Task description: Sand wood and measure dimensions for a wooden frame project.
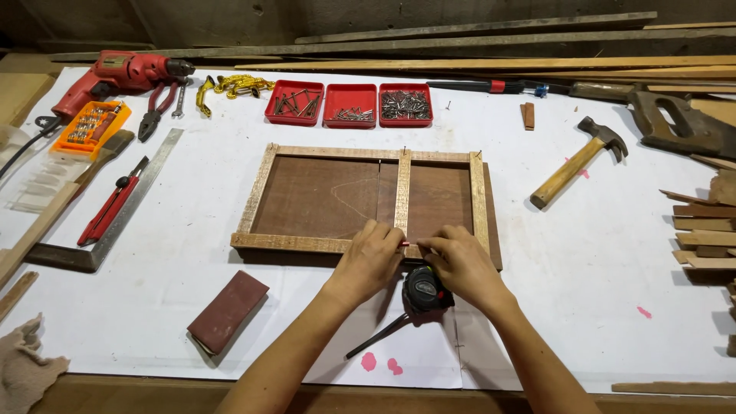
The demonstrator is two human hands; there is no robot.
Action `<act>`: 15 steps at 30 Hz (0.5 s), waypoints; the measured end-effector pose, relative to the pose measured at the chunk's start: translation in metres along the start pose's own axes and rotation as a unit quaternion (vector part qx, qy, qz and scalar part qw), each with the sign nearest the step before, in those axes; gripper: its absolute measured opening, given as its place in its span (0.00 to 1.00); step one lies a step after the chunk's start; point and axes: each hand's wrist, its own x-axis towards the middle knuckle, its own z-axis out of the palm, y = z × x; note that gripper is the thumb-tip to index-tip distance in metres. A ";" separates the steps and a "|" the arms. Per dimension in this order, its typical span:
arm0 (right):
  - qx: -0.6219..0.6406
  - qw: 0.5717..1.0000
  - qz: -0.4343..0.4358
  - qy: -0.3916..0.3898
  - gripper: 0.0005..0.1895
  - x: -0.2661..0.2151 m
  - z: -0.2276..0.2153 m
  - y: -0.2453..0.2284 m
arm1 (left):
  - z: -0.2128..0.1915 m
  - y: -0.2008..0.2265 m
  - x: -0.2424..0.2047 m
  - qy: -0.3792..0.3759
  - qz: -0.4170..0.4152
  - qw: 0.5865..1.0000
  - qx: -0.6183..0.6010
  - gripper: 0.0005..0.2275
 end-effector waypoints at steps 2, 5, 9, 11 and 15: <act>-0.004 1.000 -0.011 0.011 0.13 0.003 0.003 0.004 | 0.001 -0.003 0.002 0.000 -0.002 1.000 -0.001 0.05; -0.009 0.999 -0.027 0.027 0.13 0.007 0.006 0.010 | 0.003 -0.007 0.005 0.005 0.001 1.000 -0.004 0.05; -0.009 1.000 -0.018 0.013 0.13 0.012 0.000 0.007 | 0.001 -0.009 0.010 0.012 0.012 1.000 -0.008 0.06; -0.009 1.000 -0.024 0.018 0.13 0.013 -0.001 0.008 | 0.000 -0.009 0.012 0.010 0.010 1.000 -0.009 0.07; 0.001 0.999 -0.033 0.023 0.14 0.013 0.001 0.010 | 0.002 -0.010 0.009 0.016 0.014 1.000 -0.014 0.08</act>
